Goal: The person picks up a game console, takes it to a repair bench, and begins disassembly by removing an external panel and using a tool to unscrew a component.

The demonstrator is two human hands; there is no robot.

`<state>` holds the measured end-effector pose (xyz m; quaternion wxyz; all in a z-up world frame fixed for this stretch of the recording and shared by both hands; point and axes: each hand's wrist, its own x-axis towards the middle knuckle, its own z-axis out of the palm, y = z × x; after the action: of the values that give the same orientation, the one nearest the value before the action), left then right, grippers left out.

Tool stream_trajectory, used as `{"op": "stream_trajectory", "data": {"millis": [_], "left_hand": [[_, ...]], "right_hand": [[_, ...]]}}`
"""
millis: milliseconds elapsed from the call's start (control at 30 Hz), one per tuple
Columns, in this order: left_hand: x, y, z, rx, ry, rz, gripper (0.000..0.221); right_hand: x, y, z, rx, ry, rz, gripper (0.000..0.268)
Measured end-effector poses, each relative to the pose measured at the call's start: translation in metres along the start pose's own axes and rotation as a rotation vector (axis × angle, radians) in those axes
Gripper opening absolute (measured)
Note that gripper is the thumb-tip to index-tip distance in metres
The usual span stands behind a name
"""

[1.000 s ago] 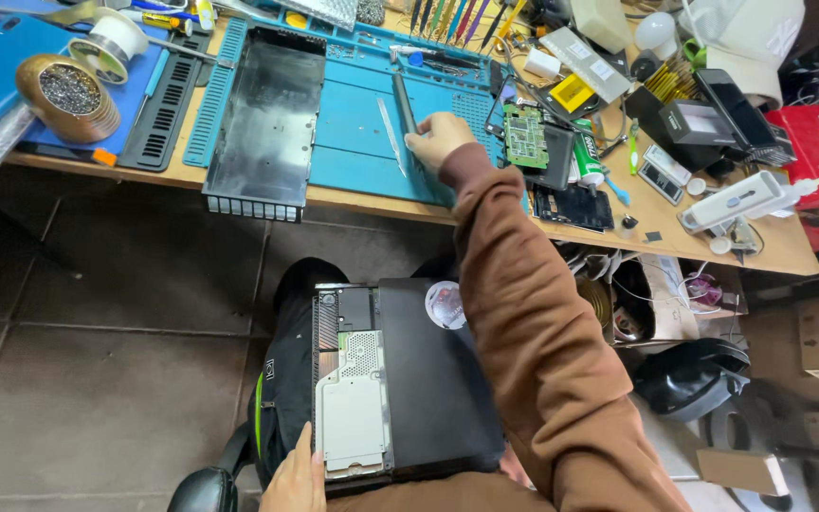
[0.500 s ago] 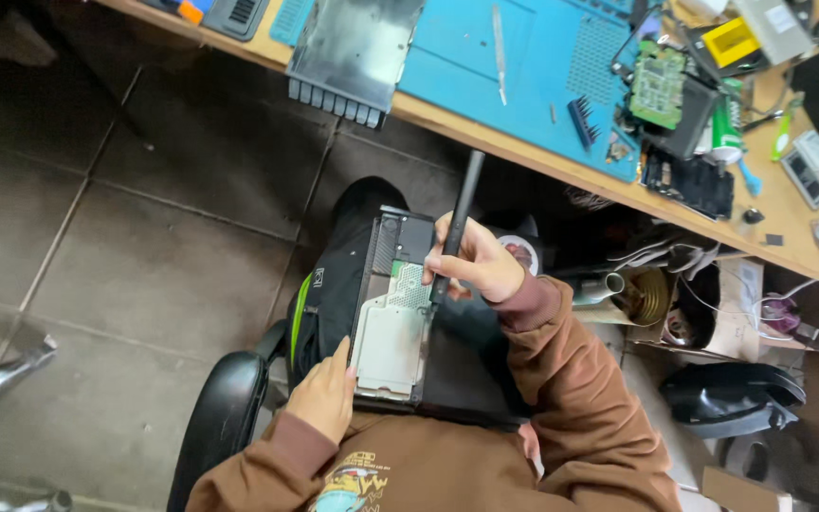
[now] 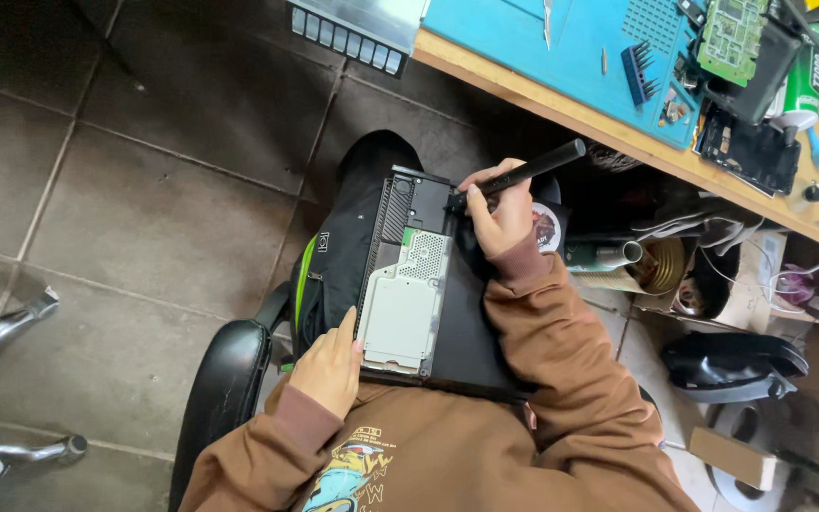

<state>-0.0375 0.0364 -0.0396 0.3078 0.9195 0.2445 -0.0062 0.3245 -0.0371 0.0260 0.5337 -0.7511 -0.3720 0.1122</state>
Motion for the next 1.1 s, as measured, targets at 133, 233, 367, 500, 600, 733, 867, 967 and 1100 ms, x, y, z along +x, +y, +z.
{"op": "stream_trajectory", "data": {"millis": [133, 233, 367, 500, 600, 733, 867, 967, 1100], "left_hand": [[0.0, 0.001, -0.003, -0.035, -0.019, -0.001, 0.059], [-0.001, 0.003, -0.004, 0.011, -0.006, 0.003, 0.058], [-0.002, 0.006, -0.007, 0.028, 0.001, -0.014, 0.059], [-0.003, 0.007, -0.008, 0.042, 0.006, -0.012, 0.059], [-0.003, 0.011, -0.011, 0.065, 0.022, 0.015, 0.059], [-0.004, 0.015, -0.019, 0.064, 0.032, 0.025, 0.059], [-0.005, 0.016, -0.02, 0.051, 0.014, 0.032, 0.06], [-0.006, 0.017, -0.021, 0.06, 0.024, 0.041, 0.06], [-0.006, 0.016, -0.02, 0.048, 0.005, 0.029, 0.061]], "right_hand": [[0.006, -0.022, -0.008, -0.053, -0.003, -0.143, 0.022], [0.014, -0.018, -0.015, -0.108, 0.02, -0.167, 0.022], [0.022, -0.01, -0.019, -0.1, 0.018, -0.195, 0.021], [0.02, -0.018, -0.008, 0.068, -0.049, -0.223, 0.024], [0.021, -0.024, 0.003, 0.105, -0.187, -0.29, 0.025], [0.026, -0.03, 0.009, 0.085, -0.2, -0.308, 0.025], [0.027, -0.031, 0.01, 0.108, -0.154, -0.321, 0.025], [0.026, -0.03, 0.01, 0.105, -0.148, -0.312, 0.026], [0.028, -0.031, 0.008, 0.075, -0.166, -0.308, 0.025]]}}
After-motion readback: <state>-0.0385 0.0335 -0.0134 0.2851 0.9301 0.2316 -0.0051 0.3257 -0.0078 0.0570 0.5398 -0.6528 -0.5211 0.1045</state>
